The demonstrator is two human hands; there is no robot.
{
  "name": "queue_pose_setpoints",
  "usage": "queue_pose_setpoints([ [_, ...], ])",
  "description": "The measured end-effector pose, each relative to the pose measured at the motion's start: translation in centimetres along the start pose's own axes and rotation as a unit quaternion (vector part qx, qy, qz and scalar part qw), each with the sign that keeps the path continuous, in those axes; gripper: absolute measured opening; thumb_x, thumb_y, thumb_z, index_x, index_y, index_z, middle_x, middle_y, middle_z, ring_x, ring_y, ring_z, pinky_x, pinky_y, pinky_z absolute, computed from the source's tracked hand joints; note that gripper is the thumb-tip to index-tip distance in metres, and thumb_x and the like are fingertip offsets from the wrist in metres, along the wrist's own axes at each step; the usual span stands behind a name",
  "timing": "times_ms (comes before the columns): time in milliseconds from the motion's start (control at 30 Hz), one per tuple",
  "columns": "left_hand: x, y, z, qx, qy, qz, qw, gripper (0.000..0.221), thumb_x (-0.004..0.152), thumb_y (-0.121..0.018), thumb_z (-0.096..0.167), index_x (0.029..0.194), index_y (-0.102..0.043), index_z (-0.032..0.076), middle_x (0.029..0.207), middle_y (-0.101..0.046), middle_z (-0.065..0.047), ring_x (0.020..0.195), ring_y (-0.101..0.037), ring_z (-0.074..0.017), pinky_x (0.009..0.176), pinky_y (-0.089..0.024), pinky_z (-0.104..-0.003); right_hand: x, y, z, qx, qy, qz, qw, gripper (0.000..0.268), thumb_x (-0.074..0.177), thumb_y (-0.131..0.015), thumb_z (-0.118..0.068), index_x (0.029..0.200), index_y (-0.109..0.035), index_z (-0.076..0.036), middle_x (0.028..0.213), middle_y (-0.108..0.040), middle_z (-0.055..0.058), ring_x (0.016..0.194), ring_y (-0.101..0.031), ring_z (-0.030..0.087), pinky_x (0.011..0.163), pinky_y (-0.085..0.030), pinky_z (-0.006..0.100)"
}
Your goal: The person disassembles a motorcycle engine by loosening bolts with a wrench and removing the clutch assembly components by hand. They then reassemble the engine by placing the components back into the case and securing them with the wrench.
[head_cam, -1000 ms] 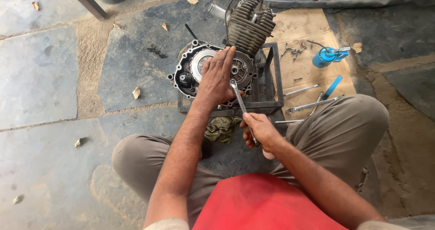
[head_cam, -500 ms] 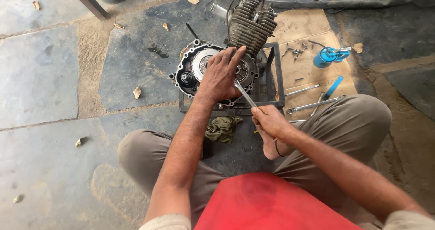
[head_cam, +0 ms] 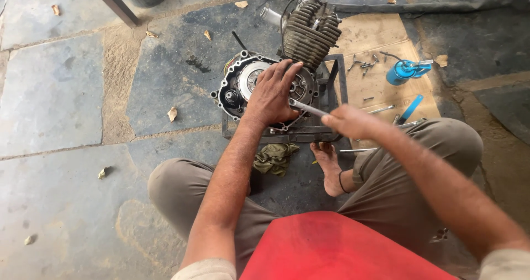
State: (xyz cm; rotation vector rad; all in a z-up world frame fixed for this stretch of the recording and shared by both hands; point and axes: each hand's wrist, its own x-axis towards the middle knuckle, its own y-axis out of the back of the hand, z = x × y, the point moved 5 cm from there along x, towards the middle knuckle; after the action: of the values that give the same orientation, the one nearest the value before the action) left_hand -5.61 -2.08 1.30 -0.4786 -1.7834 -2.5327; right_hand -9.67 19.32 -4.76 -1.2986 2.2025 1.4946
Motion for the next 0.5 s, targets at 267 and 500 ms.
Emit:
queue_pose_setpoints([
  [267,-0.4,0.2,0.4,-0.006,-0.008,0.036,0.999,0.118,0.054,-0.093,0.040,0.152,-0.032,0.016,0.151,-0.041,-0.016,0.142,-0.040,-0.0373,0.119,-0.034,-0.051,-1.5,-6.5,-1.3,0.276,0.006,0.080,0.958,0.053,0.105,-0.050,-0.042,0.077,-0.066,0.000,0.059,-0.058,0.003,0.053,-0.053,0.014,0.052,-0.048,0.035],
  [500,-0.5,1.1,0.9,-0.032,-0.016,0.069,0.997,0.115,0.055,-0.095,0.040,0.150,-0.036,0.013,0.147,-0.043,-0.017,0.139,-0.043,-0.0384,0.115,-0.036,-0.052,-2.6,-8.2,-2.9,0.394,-0.018,0.081,0.915,0.050,0.106,-0.048,-0.042,0.073,-0.056,-0.004,0.053,-0.046,0.000,0.037,-0.036,0.011,0.032,-0.029,0.031],
])
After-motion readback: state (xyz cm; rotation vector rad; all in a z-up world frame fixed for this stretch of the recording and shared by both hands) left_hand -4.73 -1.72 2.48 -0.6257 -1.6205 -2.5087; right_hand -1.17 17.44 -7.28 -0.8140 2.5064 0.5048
